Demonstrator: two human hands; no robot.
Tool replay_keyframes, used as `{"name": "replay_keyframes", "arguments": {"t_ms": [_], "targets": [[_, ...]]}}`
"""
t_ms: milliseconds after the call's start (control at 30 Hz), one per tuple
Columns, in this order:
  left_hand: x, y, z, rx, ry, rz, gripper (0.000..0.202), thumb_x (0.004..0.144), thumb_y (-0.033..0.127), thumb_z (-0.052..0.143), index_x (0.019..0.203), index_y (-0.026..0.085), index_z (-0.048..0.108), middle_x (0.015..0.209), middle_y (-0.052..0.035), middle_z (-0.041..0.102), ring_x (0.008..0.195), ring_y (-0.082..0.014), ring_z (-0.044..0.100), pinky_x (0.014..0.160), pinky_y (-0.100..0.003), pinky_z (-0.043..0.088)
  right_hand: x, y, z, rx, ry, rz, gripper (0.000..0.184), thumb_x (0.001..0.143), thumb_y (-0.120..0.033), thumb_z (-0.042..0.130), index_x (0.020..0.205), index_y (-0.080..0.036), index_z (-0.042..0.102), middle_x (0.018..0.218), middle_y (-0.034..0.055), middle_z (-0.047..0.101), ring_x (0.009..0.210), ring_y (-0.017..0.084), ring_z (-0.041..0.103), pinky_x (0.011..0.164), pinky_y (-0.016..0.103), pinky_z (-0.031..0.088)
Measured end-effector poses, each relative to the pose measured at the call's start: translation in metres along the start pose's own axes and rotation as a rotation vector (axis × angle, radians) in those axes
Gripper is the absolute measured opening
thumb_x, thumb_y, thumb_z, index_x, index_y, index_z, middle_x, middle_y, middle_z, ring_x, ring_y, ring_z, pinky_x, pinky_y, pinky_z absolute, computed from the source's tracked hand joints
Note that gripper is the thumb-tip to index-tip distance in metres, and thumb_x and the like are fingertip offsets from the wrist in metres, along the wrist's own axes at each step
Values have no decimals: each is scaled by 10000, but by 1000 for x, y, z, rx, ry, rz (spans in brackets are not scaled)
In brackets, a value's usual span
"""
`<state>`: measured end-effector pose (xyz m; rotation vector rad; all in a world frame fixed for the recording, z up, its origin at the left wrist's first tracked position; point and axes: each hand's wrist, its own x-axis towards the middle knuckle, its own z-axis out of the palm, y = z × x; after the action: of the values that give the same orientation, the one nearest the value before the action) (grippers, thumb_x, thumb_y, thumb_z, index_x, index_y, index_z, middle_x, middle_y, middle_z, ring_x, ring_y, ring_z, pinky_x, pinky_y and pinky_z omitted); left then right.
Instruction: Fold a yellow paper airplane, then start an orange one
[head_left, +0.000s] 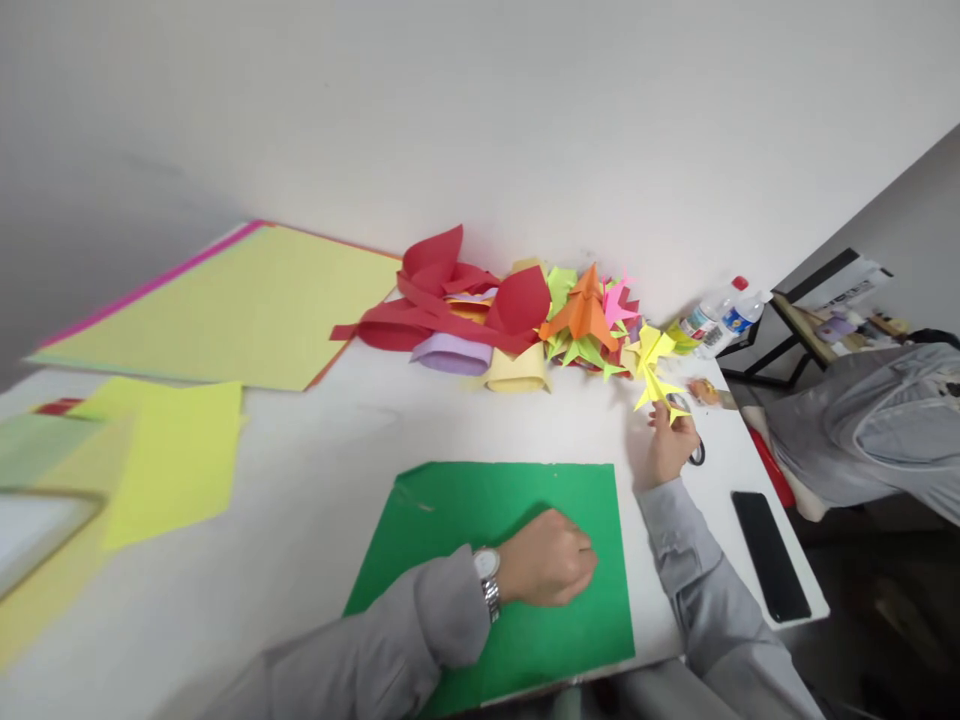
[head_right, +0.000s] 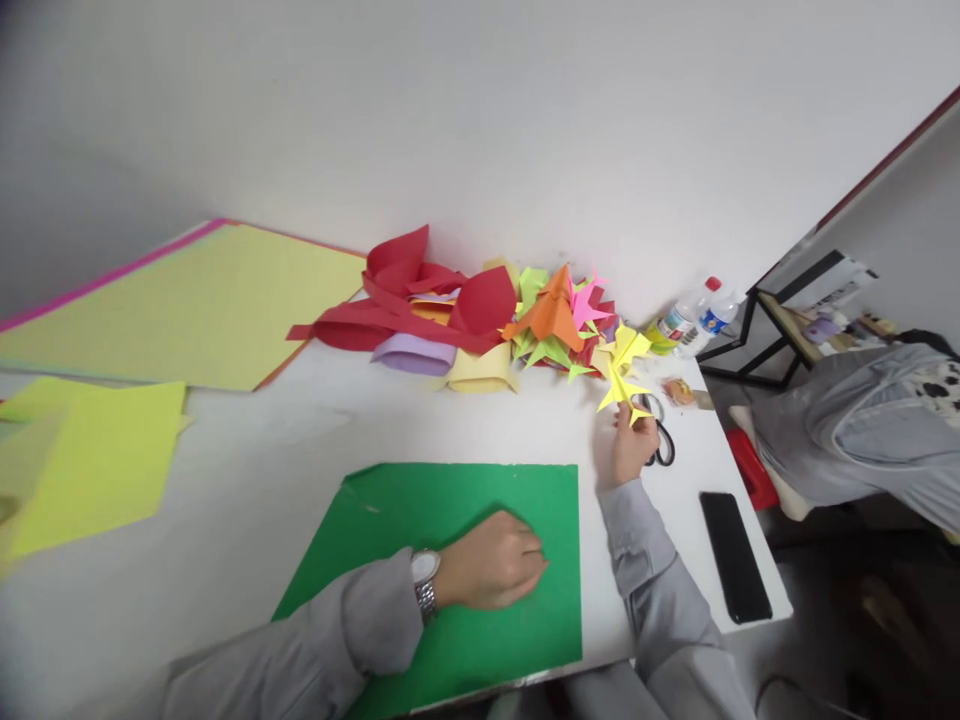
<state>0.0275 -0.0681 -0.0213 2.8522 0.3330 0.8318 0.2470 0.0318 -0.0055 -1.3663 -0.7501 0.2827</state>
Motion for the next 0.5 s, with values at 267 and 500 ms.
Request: {"name": "replay_keyframes", "arguments": {"t_ms": [267, 500], "targets": [[-2, -2, 6, -9, 30, -12, 284, 848, 156, 460, 570, 201, 498, 521, 1, 570, 432, -142, 427, 444, -338, 213, 78, 3, 23, -108, -7, 6, 448, 679, -593, 704, 653, -199, 493, 569, -55, 538, 547, 120, 537, 482, 246, 442], [-2, 0, 6, -48, 92, -90, 288, 821, 132, 430, 551, 204, 499, 516, 2, 574, 438, -151, 415, 463, -329, 196, 135, -4, 31, -293, -154, -58, 363, 804, -459, 726, 740, -124, 600, 733, -14, 604, 688, 134, 580, 634, 274, 509]]}}
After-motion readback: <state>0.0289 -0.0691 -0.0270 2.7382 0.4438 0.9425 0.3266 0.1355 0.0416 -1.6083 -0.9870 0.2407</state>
